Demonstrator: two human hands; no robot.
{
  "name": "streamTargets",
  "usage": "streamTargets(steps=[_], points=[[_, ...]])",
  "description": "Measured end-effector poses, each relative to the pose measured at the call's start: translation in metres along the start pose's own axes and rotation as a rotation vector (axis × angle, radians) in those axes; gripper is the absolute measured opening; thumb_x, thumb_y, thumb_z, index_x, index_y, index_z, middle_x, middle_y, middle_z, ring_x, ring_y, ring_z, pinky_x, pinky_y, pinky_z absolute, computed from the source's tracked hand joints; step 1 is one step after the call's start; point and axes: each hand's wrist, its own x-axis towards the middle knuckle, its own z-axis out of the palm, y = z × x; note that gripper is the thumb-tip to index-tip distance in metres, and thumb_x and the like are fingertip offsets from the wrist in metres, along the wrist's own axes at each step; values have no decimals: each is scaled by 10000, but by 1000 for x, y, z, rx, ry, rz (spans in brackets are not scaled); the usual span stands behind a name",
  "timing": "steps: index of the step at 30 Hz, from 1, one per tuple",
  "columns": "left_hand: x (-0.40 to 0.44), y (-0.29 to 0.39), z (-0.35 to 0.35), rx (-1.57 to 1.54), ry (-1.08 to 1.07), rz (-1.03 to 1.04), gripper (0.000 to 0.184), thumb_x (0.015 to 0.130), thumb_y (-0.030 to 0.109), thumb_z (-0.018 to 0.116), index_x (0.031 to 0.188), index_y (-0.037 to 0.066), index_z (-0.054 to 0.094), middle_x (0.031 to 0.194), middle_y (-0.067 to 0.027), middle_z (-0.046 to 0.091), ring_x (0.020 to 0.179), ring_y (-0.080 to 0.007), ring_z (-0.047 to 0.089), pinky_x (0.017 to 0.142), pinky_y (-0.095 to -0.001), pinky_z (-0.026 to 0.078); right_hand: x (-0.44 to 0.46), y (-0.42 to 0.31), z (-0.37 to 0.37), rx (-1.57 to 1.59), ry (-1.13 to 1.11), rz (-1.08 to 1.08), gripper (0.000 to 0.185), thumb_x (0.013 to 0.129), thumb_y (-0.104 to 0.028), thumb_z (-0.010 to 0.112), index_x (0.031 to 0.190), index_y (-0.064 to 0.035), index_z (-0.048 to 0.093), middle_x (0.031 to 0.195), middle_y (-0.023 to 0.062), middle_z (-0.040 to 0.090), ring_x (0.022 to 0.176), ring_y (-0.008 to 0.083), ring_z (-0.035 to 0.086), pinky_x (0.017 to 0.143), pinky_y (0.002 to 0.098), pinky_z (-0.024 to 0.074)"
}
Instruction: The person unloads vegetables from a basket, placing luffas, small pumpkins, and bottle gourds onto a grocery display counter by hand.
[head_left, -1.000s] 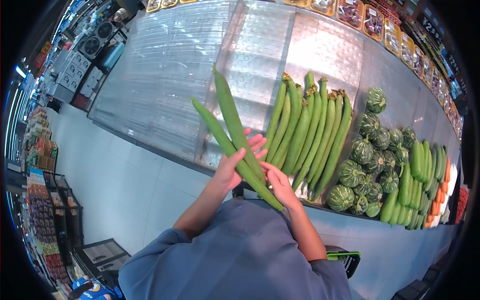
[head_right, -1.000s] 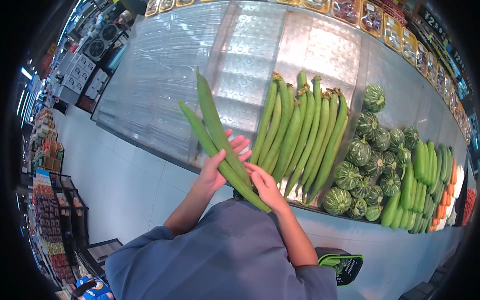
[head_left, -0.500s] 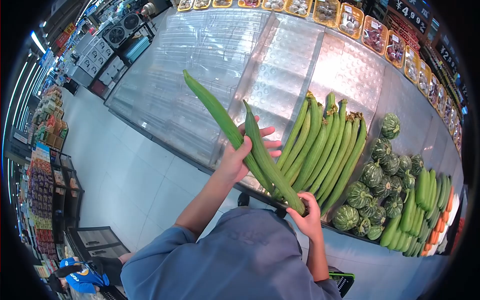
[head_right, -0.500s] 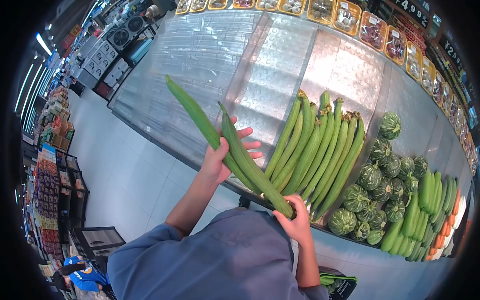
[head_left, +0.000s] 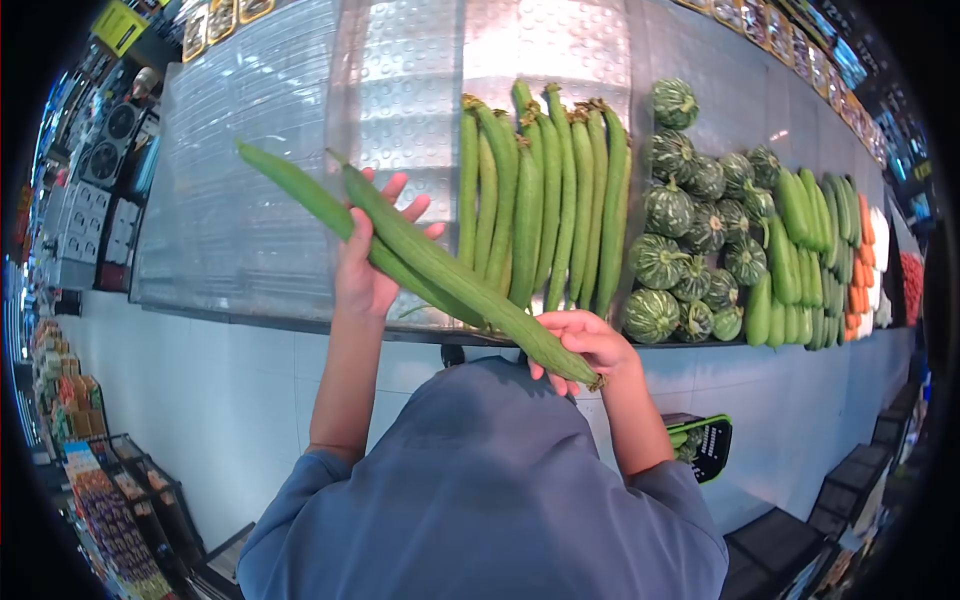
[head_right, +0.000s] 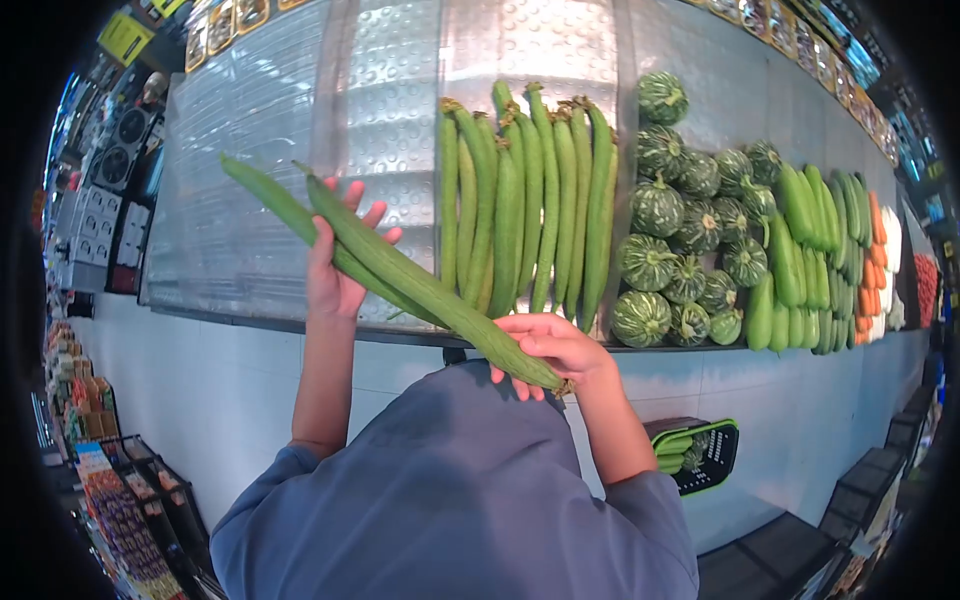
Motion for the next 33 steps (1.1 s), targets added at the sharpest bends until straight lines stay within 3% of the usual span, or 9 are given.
streamTargets(steps=[4, 7, 14, 15, 22, 27, 30, 31, 33], points=[[2, -4, 3, 14, 3, -20, 551, 1083, 405, 496, 1577, 241, 314, 1605, -111, 406, 1358, -363, 541, 1069, -641, 502, -12, -2, 3, 12, 38, -72, 619, 1006, -257, 648, 1485, 71, 436, 1073, 276, 698, 657, 263, 721, 532, 335, 595], [1, -2, 13, 79, 37, -71, 563, 1083, 379, 503, 1583, 227, 294, 1579, -142, 421, 1371, -404, 518, 1072, -667, 486, -11, -5, 11, -168, 144, -69, 610, 970, -142, 709, 1502, 3, 449, 1111, 167, 671, 764, 211, 718, 647, 328, 597], [8, -13, 26, 158, 104, -138, 575, 1081, 353, 513, 1581, 188, 282, 1484, -165, 498, 1344, -427, 535, 1059, -686, 491, -4, 26, -3, -413, 205, -97, 739, 910, -26, 771, 1541, 4, 388, 1207, 122, 657, 906, 177, 705, 800, 337, 602], [8, -14, 24, 143, 97, -122, 570, 1080, 350, 515, 1576, 183, 288, 1452, -159, 525, 1336, -428, 542, 1062, -679, 493, -3, 20, 4, -438, 221, -31, 653, 942, -8, 728, 1513, -5, 412, 1103, 62, 634, 935, 116, 643, 813, 290, 556], [12, -21, 39, 231, -54, -114, 637, 1040, 345, 606, 1549, 111, 302, 1460, -190, 532, 1347, -425, 539, 1073, -651, 497, 28, 23, 21, -467, 306, -72, 550, 965, -30, 696, 1454, -13, 445, 1065, 75, 627, 879, 134, 643, 752, 305, 561], [6, -26, 64, 298, -221, -140, 682, 1017, 361, 645, 1542, 78, 315, 1521, -228, 479, 1367, -416, 529, 1084, -605, 504, 40, -9, 44, -539, 469, -338, 452, 958, -30, 683, 1360, 25, 483, 882, 59, 632, 580, 107, 579, 494, 268, 485], [-2, -28, 65, 349, -215, -95, 646, 1021, 343, 645, 1520, 50, 357, 1470, -241, 525, 1329, -410, 566, 1076, -586, 516, 33, -27, 54, -571, 571, -590, 456, 959, -22, 678, 1369, 14, 483, 893, 38, 631, 620, 93, 595, 548, 253, 488], [-4, -29, 62, 366, -193, -82, 592, 1031, 319, 635, 1492, 44, 385, 1410, -228, 565, 1296, -406, 590, 1069, -577, 525, 35, -33, 55, -637, 542, -771, 388, 959, -4, 652, 1307, 7, 479, 887, 66, 633, 609, 119, 601, 547, 273, 496], [-12, -36, 48, 364, -94, -73, 417, 1069, 256, 580, 1398, 32, 456, 1241, -177, 645, 1190, -368, 655, 1027, -536, 561, 41, -48, 56, -667, 464, -1030, 325, 954, -8, 644, 1215, -35, 453, 876, 108, 620, 757, 220, 645, 703, 370, 539]])
